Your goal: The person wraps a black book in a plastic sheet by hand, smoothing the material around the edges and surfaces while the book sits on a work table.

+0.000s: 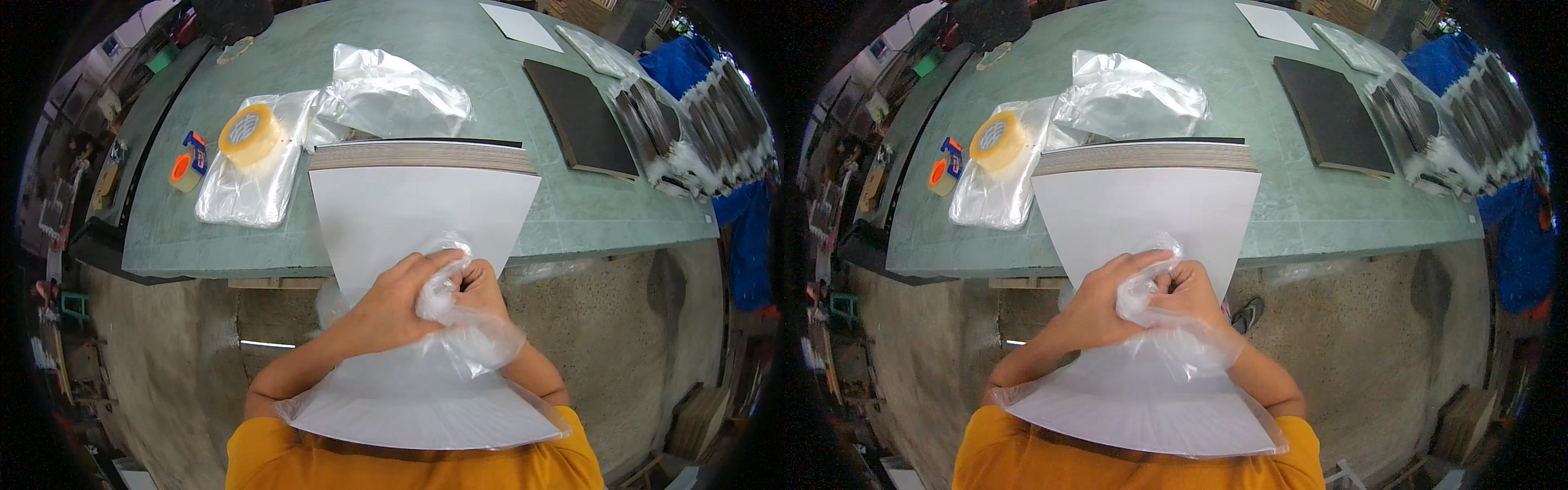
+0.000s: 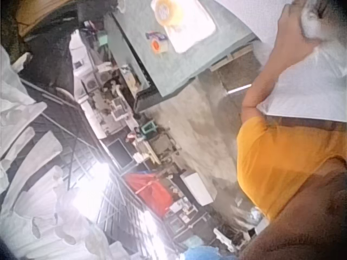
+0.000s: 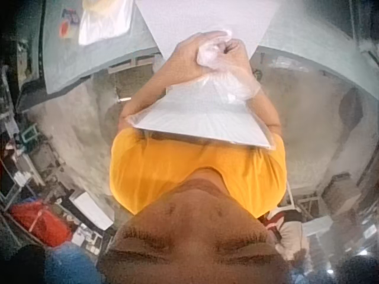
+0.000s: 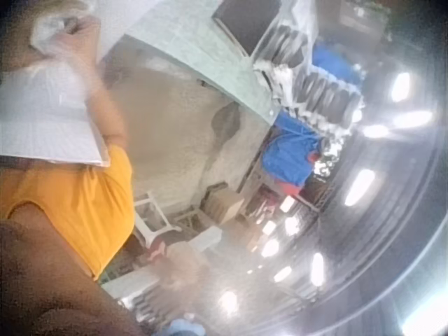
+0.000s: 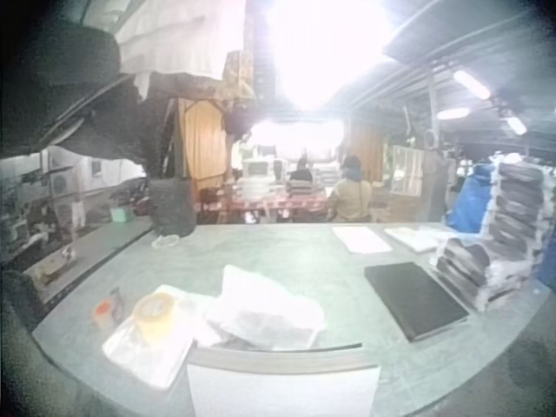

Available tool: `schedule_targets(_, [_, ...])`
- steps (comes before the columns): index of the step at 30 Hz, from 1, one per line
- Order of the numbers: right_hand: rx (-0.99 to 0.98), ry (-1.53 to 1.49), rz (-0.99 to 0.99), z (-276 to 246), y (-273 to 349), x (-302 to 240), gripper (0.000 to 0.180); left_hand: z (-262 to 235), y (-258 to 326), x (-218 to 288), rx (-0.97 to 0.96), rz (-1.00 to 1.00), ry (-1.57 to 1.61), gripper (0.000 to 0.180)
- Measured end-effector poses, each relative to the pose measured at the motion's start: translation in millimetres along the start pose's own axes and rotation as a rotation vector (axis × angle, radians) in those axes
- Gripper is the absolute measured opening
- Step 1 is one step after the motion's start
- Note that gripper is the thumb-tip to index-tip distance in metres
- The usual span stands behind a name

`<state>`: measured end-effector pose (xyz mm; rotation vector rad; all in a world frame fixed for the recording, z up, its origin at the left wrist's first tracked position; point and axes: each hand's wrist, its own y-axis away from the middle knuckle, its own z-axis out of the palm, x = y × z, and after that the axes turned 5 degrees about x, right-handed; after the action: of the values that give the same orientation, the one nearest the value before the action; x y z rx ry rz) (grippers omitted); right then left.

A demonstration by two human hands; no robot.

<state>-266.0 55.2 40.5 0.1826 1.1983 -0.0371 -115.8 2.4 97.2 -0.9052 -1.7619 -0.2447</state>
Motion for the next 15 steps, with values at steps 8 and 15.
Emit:
schedule_targets(8, [0.174, -0.302, 0.060, -59, 23, -3, 0.038, -111, 44, -66, 0.888, -0.441, 0.028, 0.036])
schedule_targets(15, [-0.117, -0.275, 0.238, -31, 15, -8, 0.020, -73, 48, -52, 0.097, -0.165, 0.131, 0.035])
